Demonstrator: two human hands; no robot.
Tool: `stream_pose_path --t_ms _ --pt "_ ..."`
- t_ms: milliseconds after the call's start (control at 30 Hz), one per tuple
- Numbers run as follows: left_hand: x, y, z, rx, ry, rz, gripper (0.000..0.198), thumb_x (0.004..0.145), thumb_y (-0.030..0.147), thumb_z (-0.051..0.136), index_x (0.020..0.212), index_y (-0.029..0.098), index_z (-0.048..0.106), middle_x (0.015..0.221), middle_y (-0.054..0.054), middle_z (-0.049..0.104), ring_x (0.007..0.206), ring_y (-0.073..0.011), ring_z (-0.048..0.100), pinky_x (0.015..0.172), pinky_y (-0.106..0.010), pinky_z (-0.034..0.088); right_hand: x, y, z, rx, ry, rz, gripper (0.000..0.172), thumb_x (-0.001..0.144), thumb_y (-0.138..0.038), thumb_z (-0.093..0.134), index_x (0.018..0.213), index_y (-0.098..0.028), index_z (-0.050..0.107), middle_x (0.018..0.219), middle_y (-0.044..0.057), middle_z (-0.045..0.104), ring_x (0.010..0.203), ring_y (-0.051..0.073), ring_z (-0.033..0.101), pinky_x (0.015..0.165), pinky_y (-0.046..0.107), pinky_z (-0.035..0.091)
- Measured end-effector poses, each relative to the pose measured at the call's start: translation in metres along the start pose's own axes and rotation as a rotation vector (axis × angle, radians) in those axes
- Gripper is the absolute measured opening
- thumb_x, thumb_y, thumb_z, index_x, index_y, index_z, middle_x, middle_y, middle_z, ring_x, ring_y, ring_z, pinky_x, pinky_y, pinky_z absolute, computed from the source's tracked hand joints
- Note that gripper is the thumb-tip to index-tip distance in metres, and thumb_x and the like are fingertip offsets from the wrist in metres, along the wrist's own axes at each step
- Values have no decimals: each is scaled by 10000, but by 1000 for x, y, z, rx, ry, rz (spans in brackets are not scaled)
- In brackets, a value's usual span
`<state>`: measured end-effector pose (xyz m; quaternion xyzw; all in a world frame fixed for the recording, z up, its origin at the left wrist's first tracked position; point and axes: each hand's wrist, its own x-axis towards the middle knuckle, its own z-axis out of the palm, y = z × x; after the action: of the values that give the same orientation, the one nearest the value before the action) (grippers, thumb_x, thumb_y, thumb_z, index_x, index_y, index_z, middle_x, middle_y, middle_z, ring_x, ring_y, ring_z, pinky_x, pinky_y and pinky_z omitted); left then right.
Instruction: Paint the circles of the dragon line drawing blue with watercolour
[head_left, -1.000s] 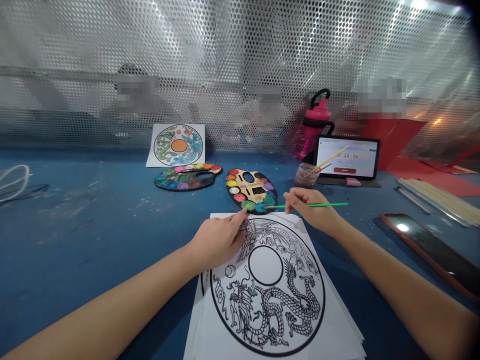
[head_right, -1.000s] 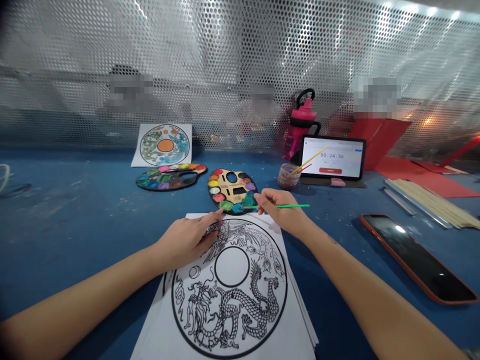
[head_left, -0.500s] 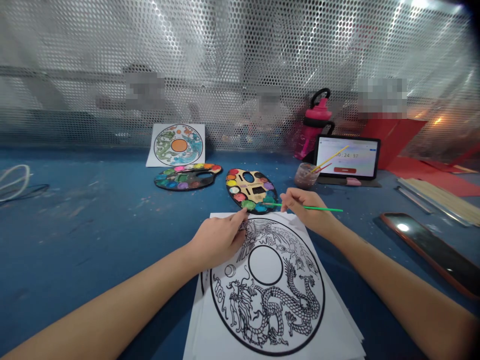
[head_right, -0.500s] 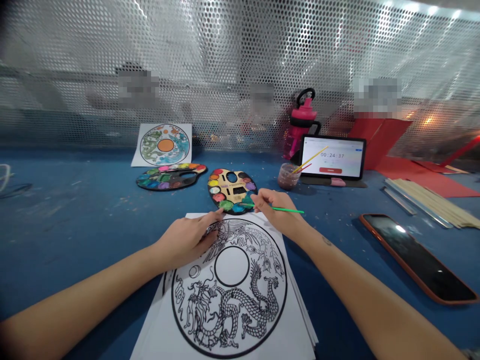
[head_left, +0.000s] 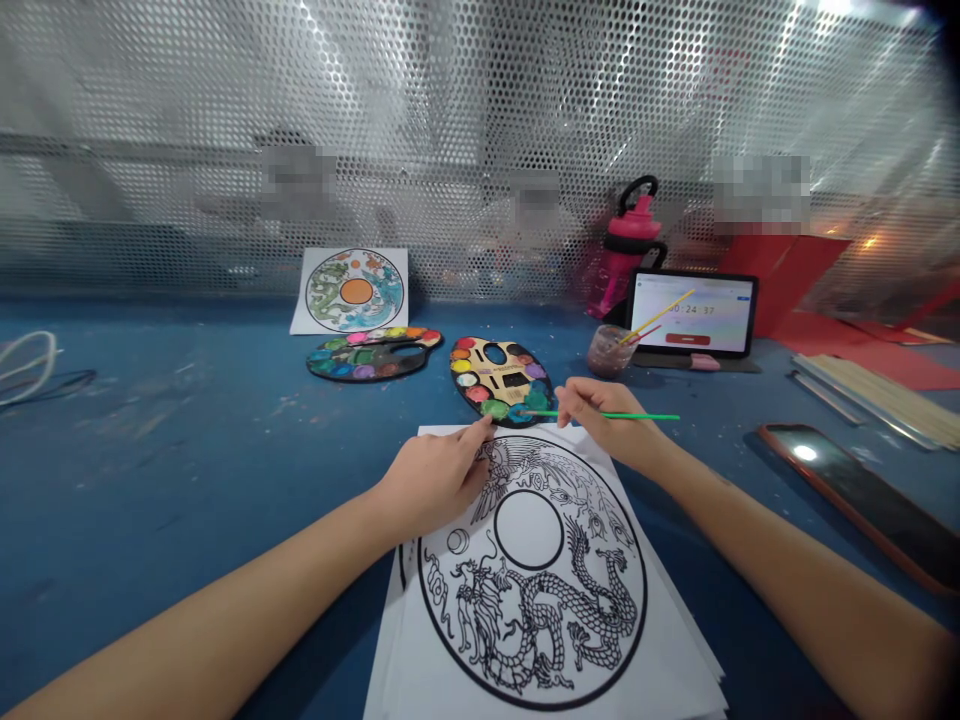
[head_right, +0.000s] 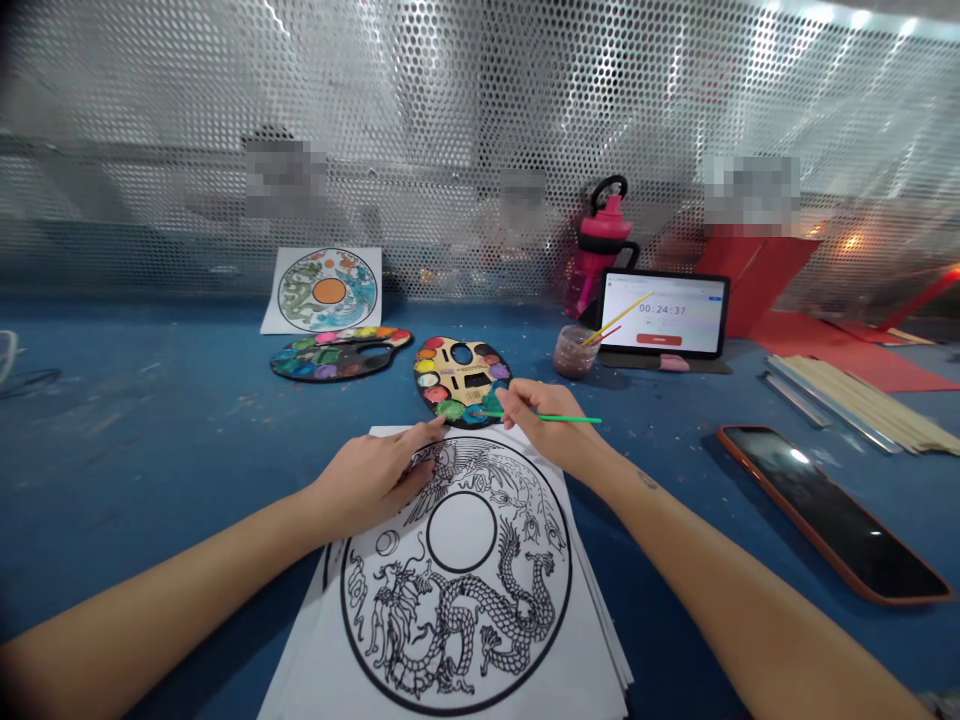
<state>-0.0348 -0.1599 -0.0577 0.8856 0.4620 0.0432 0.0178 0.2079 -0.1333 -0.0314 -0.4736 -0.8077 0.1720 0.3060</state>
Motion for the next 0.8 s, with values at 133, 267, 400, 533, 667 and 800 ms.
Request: stream_pose_path --t_ms 133,267,400,533,667,800 --pt "0 0 0 -4 1 4 400 913 308 326 1294 192 356 1179 -84 629 907 -263 661 664 -370 512 0 2 0 22 -24 -6 420 933 -384 371 610 -181 546 603 6 573 577 116 497 564 260 340" --pt "0 1 -2 -11 -3 8 392 910 299 324 1284 187 367 1200 -89 616 917 -268 660 675 -381 516 0 -2 -1 1 63 10 406 935 -381 375 615 -183 528 607 9 581 585 120 503 575 261 345" --pt "0 3 -2 -2 -7 5 394 910 295 321 1288 192 365 1222 -91 603 924 -271 659 686 -394 521 0 -3 3 2 24 -6 392 936 -371 375 635 -181 538 621 7 584 581 117 497 560 259 333" --pt "0 2 -1 3 3 18 394 916 302 314 1288 184 367 1213 -95 608 925 -272 658 682 -387 520 1 -2 3 -7 -11 -16 414 938 -355 365 601 -178 529 591 5 570 560 111 492 553 255 328" --pt "0 1 0 5 15 25 404 918 309 305 1296 177 362 1222 -98 603 908 -271 661 655 -375 515 1 -6 1 -79 59 -9 406 937 -363 360 607 -182 514 590 10 567 567 121 488 555 261 323" --pt "1 1 0 10 15 24 411 915 310 305 1299 177 363 1233 -100 595 909 -269 660 656 -371 511 2 -8 3 -79 29 -21 376 928 -347 381 623 -181 526 617 16 590 581 125 502 551 263 323"
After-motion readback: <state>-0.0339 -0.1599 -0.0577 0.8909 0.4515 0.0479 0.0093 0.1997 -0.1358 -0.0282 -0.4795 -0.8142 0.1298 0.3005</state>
